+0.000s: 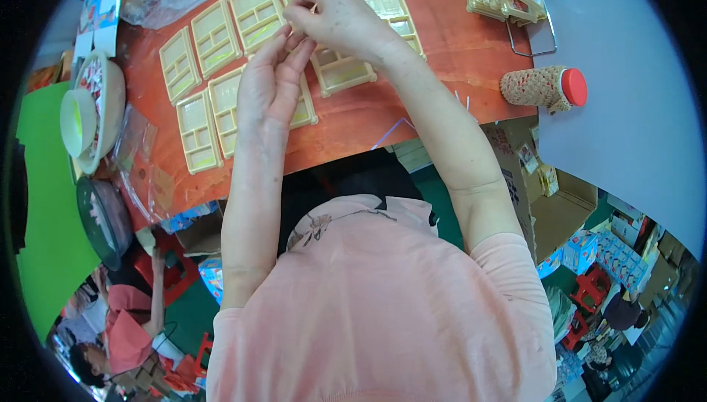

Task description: Apply stickers and pack small white components into plastic trays for toy sets.

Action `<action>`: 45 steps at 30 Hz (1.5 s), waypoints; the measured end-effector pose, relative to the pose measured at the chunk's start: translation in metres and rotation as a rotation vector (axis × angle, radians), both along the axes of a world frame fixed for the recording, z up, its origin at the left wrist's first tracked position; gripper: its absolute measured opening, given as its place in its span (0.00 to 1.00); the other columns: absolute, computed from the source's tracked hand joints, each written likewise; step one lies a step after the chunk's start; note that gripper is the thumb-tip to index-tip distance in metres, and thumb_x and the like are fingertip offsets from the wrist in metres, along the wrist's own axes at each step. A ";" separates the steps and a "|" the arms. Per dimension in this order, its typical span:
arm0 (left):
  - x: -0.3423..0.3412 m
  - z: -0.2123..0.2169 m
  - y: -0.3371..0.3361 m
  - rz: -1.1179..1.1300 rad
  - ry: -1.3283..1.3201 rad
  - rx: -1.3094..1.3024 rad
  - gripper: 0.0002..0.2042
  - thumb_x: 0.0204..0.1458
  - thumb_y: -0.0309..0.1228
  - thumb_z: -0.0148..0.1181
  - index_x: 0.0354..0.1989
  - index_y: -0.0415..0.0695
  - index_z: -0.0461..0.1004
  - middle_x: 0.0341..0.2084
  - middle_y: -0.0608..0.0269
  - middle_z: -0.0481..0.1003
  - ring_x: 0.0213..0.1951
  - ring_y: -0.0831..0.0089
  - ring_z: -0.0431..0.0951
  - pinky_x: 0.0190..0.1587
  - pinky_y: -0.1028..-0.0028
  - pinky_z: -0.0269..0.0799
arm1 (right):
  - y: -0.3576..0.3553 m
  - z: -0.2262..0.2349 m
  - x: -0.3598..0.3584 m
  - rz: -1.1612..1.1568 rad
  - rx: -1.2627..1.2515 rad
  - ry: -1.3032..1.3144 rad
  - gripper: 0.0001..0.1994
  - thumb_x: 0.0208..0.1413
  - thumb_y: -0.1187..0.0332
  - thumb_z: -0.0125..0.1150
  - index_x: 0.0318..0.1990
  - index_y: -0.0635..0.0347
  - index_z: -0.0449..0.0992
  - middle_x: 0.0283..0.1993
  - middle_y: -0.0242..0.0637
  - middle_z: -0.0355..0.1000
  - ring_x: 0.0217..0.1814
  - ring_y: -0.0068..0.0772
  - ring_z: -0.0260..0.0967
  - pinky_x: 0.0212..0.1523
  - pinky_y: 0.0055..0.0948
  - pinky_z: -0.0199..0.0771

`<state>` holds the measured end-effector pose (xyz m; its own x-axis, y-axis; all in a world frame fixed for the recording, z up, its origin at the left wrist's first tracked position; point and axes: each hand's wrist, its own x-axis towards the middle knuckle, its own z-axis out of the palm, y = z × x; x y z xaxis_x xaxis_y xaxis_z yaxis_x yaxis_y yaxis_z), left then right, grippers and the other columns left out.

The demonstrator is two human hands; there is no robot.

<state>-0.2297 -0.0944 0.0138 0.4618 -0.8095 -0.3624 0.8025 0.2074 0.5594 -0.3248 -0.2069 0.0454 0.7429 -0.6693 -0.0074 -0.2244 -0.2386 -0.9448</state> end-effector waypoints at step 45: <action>0.477 0.051 0.166 0.805 -1.189 0.902 0.10 0.51 0.28 0.59 0.40 0.37 0.81 0.36 0.51 0.81 0.41 0.61 0.80 0.48 0.67 0.74 | 0.100 -0.060 -0.121 -0.128 -0.836 0.172 0.03 0.55 0.80 0.60 0.37 0.66 0.76 0.32 0.45 0.74 0.31 0.44 0.72 0.32 0.35 0.73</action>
<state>0.2477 0.0714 0.0643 0.9595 0.0043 0.2817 -0.2597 -0.3740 0.8903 -0.4454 -0.1067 -0.0149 0.6949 -0.5839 0.4198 -0.4211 -0.8036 -0.4206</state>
